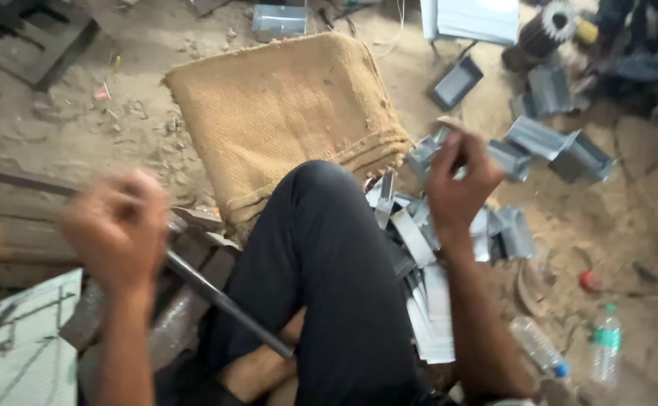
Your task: The person sits on the floor and uses a hammer to shape a rectangular metal box on a small anvil. They repeatedly pick up metal sheets, place them on the anvil, and strike them to form the box shape, then set the finished pieces aside.
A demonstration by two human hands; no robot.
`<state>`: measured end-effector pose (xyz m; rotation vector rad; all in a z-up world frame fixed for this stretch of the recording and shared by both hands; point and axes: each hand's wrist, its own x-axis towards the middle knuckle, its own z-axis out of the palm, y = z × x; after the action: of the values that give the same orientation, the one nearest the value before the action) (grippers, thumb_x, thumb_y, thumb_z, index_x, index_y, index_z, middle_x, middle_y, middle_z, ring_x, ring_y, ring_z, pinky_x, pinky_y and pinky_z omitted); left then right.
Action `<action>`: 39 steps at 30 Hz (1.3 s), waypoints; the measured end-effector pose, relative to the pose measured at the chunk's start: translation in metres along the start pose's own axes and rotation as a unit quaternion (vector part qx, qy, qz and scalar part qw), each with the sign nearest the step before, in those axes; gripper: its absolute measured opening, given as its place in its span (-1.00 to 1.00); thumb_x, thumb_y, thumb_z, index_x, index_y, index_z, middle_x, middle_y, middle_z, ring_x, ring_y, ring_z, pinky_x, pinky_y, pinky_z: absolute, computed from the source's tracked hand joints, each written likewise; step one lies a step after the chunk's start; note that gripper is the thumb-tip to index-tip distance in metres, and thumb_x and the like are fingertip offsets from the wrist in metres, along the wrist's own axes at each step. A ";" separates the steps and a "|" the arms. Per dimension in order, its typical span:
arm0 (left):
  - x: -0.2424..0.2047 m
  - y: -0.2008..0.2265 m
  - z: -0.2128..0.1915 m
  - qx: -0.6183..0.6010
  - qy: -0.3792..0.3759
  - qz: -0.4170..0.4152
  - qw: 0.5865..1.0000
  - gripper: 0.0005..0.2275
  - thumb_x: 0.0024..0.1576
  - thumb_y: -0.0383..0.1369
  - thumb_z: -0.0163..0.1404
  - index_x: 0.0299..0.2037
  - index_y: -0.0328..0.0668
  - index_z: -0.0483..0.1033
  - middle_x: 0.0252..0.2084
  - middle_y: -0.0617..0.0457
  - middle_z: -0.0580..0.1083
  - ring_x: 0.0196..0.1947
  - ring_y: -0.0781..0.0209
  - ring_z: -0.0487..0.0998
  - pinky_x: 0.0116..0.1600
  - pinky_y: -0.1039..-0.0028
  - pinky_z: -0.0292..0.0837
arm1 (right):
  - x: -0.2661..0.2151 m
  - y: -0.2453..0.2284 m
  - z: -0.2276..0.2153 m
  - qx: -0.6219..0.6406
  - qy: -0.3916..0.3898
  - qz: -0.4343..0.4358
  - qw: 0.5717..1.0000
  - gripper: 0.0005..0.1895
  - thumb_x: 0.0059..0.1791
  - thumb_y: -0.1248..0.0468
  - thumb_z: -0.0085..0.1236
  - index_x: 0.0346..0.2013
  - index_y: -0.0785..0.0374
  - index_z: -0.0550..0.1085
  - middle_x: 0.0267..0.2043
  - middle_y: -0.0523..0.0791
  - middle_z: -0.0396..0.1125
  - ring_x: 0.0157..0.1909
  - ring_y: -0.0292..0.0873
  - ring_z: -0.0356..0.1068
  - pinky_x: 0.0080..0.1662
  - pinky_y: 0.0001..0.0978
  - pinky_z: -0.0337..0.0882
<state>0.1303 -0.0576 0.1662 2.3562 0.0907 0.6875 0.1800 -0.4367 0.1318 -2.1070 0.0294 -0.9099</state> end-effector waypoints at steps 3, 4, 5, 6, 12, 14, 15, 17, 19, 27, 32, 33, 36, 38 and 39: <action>0.034 -0.084 0.011 -0.163 0.116 -0.117 0.973 -0.83 0.34 -0.33 0.10 -0.24 -0.27 0.50 -0.25 -0.01 0.52 -0.32 0.27 0.66 -0.35 0.41 0.51 | -0.026 -0.114 -0.002 0.064 -0.057 -0.104 0.991 -0.87 0.11 0.48 0.06 -0.12 0.28 0.54 -0.42 -0.09 0.41 -0.41 -0.20 0.45 -0.29 -0.37 0.40; 0.037 -0.107 0.024 -0.028 0.160 -0.073 0.984 -0.87 0.25 -0.35 0.16 -0.26 -0.25 0.57 -0.26 -0.03 0.57 -0.30 0.14 0.65 -0.27 0.31 0.51 | -0.036 -0.146 -0.006 0.141 -0.147 -0.134 0.970 -0.80 0.10 0.48 0.07 -0.01 0.31 0.54 -0.29 -0.10 0.45 -0.35 -0.17 0.48 -0.22 -0.35 0.48; 0.034 -0.129 0.025 0.119 0.196 -0.034 0.973 -0.90 0.16 -0.36 0.21 -0.28 -0.23 0.65 -0.27 -0.05 0.62 -0.29 0.01 0.64 -0.20 0.21 0.50 | -0.050 -0.176 -0.006 0.181 -0.247 -0.125 0.944 -0.76 0.05 0.42 0.14 0.01 0.30 0.56 -0.29 -0.09 0.44 -0.33 -0.13 0.48 -0.21 -0.33 0.47; 0.031 -0.146 0.033 0.150 0.178 -0.118 0.965 -0.90 0.07 -0.33 0.20 -0.32 -0.16 0.66 -0.30 -0.08 0.61 -0.23 -0.12 0.60 -0.13 0.13 0.46 | -0.064 -0.200 -0.004 0.219 -0.345 -0.120 0.905 -0.70 0.00 0.36 0.20 0.04 0.29 0.57 -0.28 -0.09 0.44 -0.31 -0.09 0.47 -0.20 -0.31 0.46; 0.014 -0.166 0.016 0.198 0.167 -0.245 0.934 -0.85 0.03 -0.23 0.09 -0.42 -0.11 0.59 -0.45 -0.07 0.58 -0.37 -0.17 0.62 -0.28 0.04 0.48 | -0.133 -0.255 0.005 0.329 -0.460 -0.157 0.809 -0.48 -0.05 -0.04 0.32 -0.02 0.26 0.44 -0.06 -0.03 0.39 -0.19 0.02 0.50 -0.17 -0.32 0.46; 0.011 -0.165 0.007 0.182 0.190 -0.269 0.926 -0.84 0.04 -0.24 0.07 -0.45 -0.13 0.57 -0.49 -0.04 0.56 -0.41 -0.15 0.62 -0.32 0.06 0.48 | -0.151 -0.256 0.002 0.387 -0.441 -0.115 0.802 -0.48 -0.01 -0.09 0.25 -0.07 0.31 0.42 -0.12 -0.02 0.38 -0.28 -0.04 0.48 -0.25 -0.36 0.45; 0.011 -0.165 0.004 0.171 0.200 -0.278 0.924 -0.84 0.05 -0.25 0.07 -0.46 -0.13 0.55 -0.51 -0.03 0.55 -0.43 -0.14 0.62 -0.33 0.08 0.49 | -0.157 -0.255 0.003 0.413 -0.428 -0.093 0.799 -0.46 0.02 -0.12 0.22 -0.10 0.33 0.42 -0.16 -0.01 0.38 -0.32 -0.08 0.47 -0.29 -0.39 0.45; 0.010 -0.167 -0.003 0.176 0.207 -0.278 0.921 -0.83 0.04 -0.24 0.08 -0.47 -0.16 0.54 -0.51 -0.03 0.56 -0.42 -0.16 0.61 -0.33 0.06 0.47 | -0.164 -0.258 0.004 0.361 -0.425 -0.124 0.821 -0.57 -0.02 -0.01 0.32 -0.16 0.32 0.50 -0.25 -0.04 0.45 -0.40 -0.15 0.46 -0.36 -0.40 0.42; 0.005 -0.166 -0.004 0.179 0.207 -0.275 0.922 -0.82 0.05 -0.25 0.08 -0.47 -0.17 0.53 -0.49 -0.04 0.57 -0.41 -0.17 0.61 -0.32 0.06 0.47 | -0.164 -0.266 0.005 0.337 -0.434 -0.125 0.826 -0.70 -0.04 0.14 0.31 -0.21 0.34 0.53 -0.31 -0.05 0.47 -0.40 -0.16 0.47 -0.37 -0.39 0.43; 0.000 -0.167 0.013 0.190 0.130 -0.207 0.951 -0.84 0.06 -0.24 0.10 -0.44 -0.13 0.55 -0.43 -0.07 0.58 -0.37 -0.16 0.62 -0.31 0.06 0.48 | -0.162 -0.284 0.010 0.374 -0.439 -0.119 0.808 -0.68 -0.06 0.14 0.34 -0.25 0.33 0.49 -0.30 -0.04 0.40 -0.36 -0.10 0.44 -0.32 -0.32 0.41; 0.015 -0.225 0.007 0.166 0.206 -0.183 0.947 -0.84 0.03 -0.27 0.08 -0.49 -0.17 0.57 -0.51 -0.08 0.56 -0.45 -0.13 0.60 -0.34 0.13 0.47 | -0.172 -0.283 0.010 0.398 -0.438 -0.128 0.796 -0.67 -0.08 0.14 0.35 -0.27 0.33 0.46 -0.30 -0.04 0.36 -0.34 -0.06 0.42 -0.30 -0.28 0.40; 0.026 -0.240 0.004 0.151 0.253 -0.150 0.944 -0.83 0.01 -0.28 0.10 -0.50 -0.20 0.57 -0.52 -0.08 0.55 -0.48 -0.06 0.60 -0.38 0.19 0.48 | -0.167 -0.281 0.009 0.399 -0.434 -0.130 0.797 -0.67 -0.08 0.14 0.36 -0.27 0.33 0.45 -0.30 -0.04 0.35 -0.33 -0.06 0.41 -0.29 -0.27 0.40; 0.049 -0.269 -0.013 -0.226 0.287 -0.381 0.849 -0.84 0.05 -0.34 0.02 -0.52 -0.21 0.52 -0.58 0.03 0.50 -0.68 0.22 0.49 -0.55 0.33 0.37 | -0.154 -0.271 0.011 0.396 -0.427 -0.142 0.800 -0.66 -0.09 0.14 0.37 -0.29 0.32 0.43 -0.30 -0.03 0.33 -0.32 -0.04 0.40 -0.28 -0.25 0.39; 0.051 -0.269 -0.024 -0.261 0.337 -0.445 0.787 -0.86 0.03 -0.34 0.05 -0.51 -0.20 0.54 -0.56 0.05 0.54 -0.69 0.27 0.51 -0.58 0.42 0.35 | -0.151 -0.267 0.006 0.394 -0.428 -0.140 0.801 -0.65 -0.10 0.15 0.37 -0.30 0.32 0.42 -0.30 -0.03 0.31 -0.31 -0.02 0.39 -0.27 -0.23 0.39; 0.053 -0.267 -0.039 -0.305 0.360 -0.449 0.759 -0.88 0.01 -0.33 0.05 -0.46 -0.20 0.56 -0.55 0.05 0.57 -0.69 0.27 0.50 -0.60 0.44 0.32 | -0.152 -0.268 0.010 0.397 -0.426 -0.140 0.801 -0.65 -0.10 0.15 0.38 -0.30 0.32 0.42 -0.30 -0.03 0.30 -0.31 -0.01 0.39 -0.26 -0.22 0.39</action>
<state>0.1867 0.1840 0.0472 1.0787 1.0785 0.8802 -0.0004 -0.2042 0.2235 -1.5262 -0.9820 0.0122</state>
